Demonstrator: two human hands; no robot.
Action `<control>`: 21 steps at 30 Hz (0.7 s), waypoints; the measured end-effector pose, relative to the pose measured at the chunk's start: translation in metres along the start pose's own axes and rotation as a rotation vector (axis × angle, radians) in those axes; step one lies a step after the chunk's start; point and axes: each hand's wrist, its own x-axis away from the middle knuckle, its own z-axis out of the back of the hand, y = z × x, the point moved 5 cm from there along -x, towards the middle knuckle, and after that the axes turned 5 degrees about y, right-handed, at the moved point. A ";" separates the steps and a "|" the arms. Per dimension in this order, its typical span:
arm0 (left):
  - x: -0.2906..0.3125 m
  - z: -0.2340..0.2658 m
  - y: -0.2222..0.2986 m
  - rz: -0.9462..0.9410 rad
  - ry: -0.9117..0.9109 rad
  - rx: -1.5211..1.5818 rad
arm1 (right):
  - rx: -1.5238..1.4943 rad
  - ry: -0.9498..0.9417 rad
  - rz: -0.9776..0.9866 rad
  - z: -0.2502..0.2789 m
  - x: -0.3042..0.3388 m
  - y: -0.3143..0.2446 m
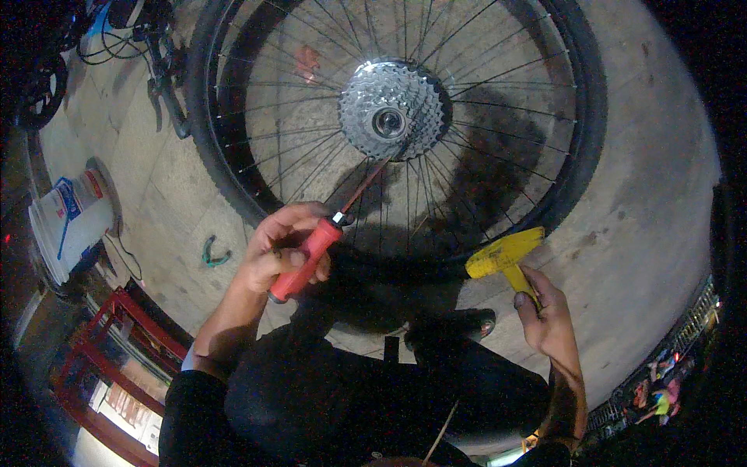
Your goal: The person uses a red-handled punch and a yellow hammer to repeatedly tap the center of a bicycle wheel hub. The person rotates the wheel slightly between strikes to access different areas of the hub.
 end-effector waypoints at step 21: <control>-0.015 -0.002 0.025 0.064 0.092 -0.111 | -0.169 -0.067 -0.163 0.009 0.006 0.006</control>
